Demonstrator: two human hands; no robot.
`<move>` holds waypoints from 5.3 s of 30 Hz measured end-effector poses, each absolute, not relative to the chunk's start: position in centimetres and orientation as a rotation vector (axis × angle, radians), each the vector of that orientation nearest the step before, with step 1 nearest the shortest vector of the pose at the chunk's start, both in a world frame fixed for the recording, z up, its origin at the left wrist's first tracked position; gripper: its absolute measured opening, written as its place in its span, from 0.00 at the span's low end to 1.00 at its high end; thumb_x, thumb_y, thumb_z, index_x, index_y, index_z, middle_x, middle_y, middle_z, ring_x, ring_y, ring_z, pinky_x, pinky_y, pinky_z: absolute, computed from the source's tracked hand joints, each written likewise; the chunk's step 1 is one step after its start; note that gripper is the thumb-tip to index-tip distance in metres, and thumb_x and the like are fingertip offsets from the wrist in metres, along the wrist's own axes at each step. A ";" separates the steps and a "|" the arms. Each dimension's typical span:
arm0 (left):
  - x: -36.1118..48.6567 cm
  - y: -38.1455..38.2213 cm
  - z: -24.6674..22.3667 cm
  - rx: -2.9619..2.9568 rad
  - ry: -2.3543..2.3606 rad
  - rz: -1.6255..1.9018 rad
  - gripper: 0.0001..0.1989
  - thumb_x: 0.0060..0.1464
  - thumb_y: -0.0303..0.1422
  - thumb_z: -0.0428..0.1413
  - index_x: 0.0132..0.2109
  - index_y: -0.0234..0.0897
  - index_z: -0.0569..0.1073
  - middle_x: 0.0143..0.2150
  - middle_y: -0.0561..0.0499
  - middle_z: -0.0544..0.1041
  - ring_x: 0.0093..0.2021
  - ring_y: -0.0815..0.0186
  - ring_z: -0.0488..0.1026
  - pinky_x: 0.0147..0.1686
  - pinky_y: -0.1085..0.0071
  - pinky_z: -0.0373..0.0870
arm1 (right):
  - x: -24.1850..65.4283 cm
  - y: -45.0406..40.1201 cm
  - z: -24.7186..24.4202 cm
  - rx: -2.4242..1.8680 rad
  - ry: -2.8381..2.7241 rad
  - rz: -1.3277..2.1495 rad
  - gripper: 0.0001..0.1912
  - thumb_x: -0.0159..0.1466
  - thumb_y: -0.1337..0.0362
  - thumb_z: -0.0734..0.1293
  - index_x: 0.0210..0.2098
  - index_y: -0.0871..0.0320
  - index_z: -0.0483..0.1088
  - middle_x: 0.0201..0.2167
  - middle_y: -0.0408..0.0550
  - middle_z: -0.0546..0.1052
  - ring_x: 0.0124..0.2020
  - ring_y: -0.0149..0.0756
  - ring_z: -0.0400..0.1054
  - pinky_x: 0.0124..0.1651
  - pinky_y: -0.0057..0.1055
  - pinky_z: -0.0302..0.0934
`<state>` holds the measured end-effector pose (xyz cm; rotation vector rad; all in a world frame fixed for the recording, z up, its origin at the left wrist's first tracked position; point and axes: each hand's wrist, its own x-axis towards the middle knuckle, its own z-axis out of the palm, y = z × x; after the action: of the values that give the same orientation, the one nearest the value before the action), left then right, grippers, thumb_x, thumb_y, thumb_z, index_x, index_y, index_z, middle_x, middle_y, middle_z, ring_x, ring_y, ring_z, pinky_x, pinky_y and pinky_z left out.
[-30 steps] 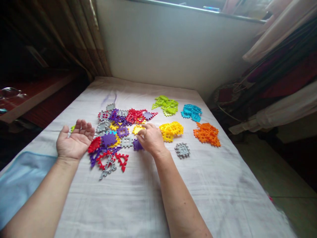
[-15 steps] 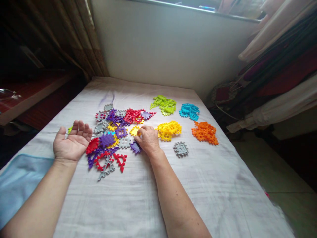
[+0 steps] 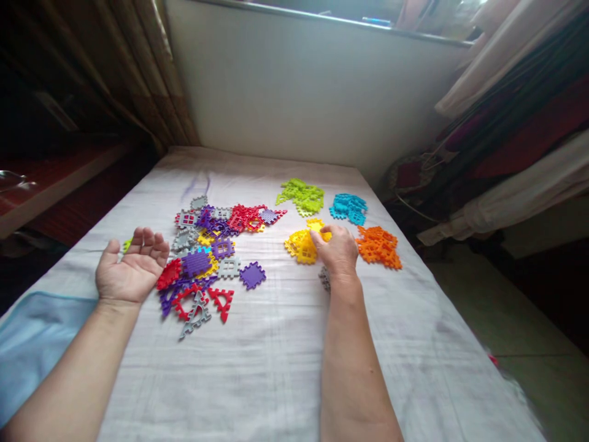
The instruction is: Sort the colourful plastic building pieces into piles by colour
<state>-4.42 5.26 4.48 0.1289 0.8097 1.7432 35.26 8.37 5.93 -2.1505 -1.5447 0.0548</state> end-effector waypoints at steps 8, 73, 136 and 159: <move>-4.7 5.2 4.2 0.167 0.803 1.730 0.17 0.63 0.45 0.46 0.42 0.41 0.75 0.39 0.50 0.83 0.41 0.63 0.81 0.40 0.65 0.79 | 36.1 8.6 4.3 -2.297 -1.477 0.071 0.19 0.60 0.48 0.66 0.38 0.55 0.79 0.40 0.55 0.79 0.43 0.47 0.72 0.44 0.39 0.65; -2.0 4.5 3.3 1.896 1.789 1.187 0.22 0.56 0.47 0.48 0.22 0.40 0.72 0.27 0.51 0.78 0.33 0.65 0.77 0.41 0.71 0.73 | 20.3 5.6 3.6 -1.309 -2.133 0.333 0.13 0.71 0.58 0.61 0.43 0.53 0.77 0.47 0.50 0.79 0.48 0.38 0.70 0.54 0.34 0.61; -2.0 4.6 3.3 1.820 1.775 1.219 0.19 0.54 0.46 0.50 0.25 0.41 0.75 0.32 0.50 0.81 0.36 0.62 0.78 0.41 0.68 0.75 | 23.7 6.7 4.4 -1.501 -2.130 0.464 0.25 0.60 0.61 0.69 0.57 0.55 0.71 0.54 0.53 0.76 0.56 0.44 0.67 0.61 0.42 0.58; -2.2 4.7 2.9 1.825 1.777 1.213 0.19 0.54 0.46 0.49 0.26 0.40 0.76 0.32 0.50 0.81 0.37 0.63 0.79 0.42 0.69 0.74 | 22.0 6.3 3.5 -1.686 -2.257 0.298 0.14 0.65 0.58 0.64 0.47 0.55 0.75 0.55 0.55 0.74 0.55 0.49 0.66 0.55 0.45 0.60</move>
<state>-2.21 4.75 2.90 1.8250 1.7772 1.2133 21.98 6.26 3.50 -1.6860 -2.2569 0.2985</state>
